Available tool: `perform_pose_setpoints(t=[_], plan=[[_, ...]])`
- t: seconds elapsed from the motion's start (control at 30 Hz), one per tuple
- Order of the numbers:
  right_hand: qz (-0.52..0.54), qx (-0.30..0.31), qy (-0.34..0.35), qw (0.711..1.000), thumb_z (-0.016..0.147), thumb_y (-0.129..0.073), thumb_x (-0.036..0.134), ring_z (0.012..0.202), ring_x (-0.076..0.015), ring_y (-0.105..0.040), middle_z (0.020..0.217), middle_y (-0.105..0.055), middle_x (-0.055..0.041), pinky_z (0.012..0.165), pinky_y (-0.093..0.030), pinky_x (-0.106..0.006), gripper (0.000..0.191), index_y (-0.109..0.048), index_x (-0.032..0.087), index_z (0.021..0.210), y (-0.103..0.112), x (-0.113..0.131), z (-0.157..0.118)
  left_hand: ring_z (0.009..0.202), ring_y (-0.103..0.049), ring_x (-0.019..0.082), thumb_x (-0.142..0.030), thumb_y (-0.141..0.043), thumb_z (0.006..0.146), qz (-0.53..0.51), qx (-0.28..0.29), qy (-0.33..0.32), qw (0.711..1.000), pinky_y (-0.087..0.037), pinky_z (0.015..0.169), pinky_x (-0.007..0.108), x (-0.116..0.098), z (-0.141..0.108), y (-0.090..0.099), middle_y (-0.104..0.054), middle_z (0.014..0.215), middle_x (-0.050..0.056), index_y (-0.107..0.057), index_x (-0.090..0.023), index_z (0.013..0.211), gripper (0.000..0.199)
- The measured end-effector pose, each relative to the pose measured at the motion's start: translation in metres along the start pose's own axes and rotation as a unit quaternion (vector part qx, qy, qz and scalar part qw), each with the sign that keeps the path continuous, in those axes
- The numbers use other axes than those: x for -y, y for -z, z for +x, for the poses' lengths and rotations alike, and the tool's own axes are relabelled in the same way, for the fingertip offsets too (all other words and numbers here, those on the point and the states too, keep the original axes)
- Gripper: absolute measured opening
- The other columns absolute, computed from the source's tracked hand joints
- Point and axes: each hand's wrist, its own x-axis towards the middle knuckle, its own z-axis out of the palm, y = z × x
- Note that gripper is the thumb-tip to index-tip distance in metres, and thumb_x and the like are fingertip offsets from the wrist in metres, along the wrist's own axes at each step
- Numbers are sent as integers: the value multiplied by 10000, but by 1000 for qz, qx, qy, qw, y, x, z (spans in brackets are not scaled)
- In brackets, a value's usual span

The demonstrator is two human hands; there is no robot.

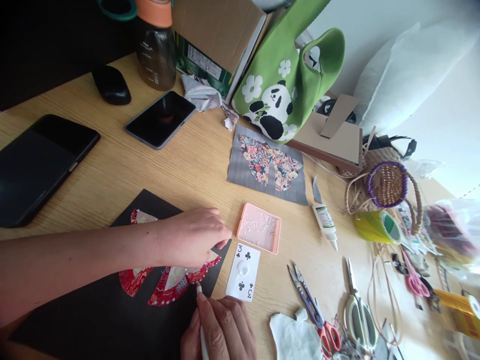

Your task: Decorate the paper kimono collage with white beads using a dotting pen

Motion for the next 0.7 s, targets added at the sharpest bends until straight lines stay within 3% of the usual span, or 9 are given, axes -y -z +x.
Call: perform_pose_setpoints(t=[0.3,0.7], plan=[[-11,-20,-2,1000,865,-604,9,650,-153,-654,711,-705,-23,601,-558,-329,213,-707,140,996,-6,-1,-7,878,-601,224,-109,-644,777,1,-8,-2,1000,-402,710,321,0,0,-2,-705,837,65,-679,-157,860,102],[-3,-19,-18,1000,864,-598,3,590,-144,-635,679,-693,-1,538,-534,-313,218,-686,173,968,-5,4,1,873,-596,223,-95,-644,762,-6,-14,-2,1000,-414,718,323,1,0,-3,-701,837,67,-677,-152,849,110]])
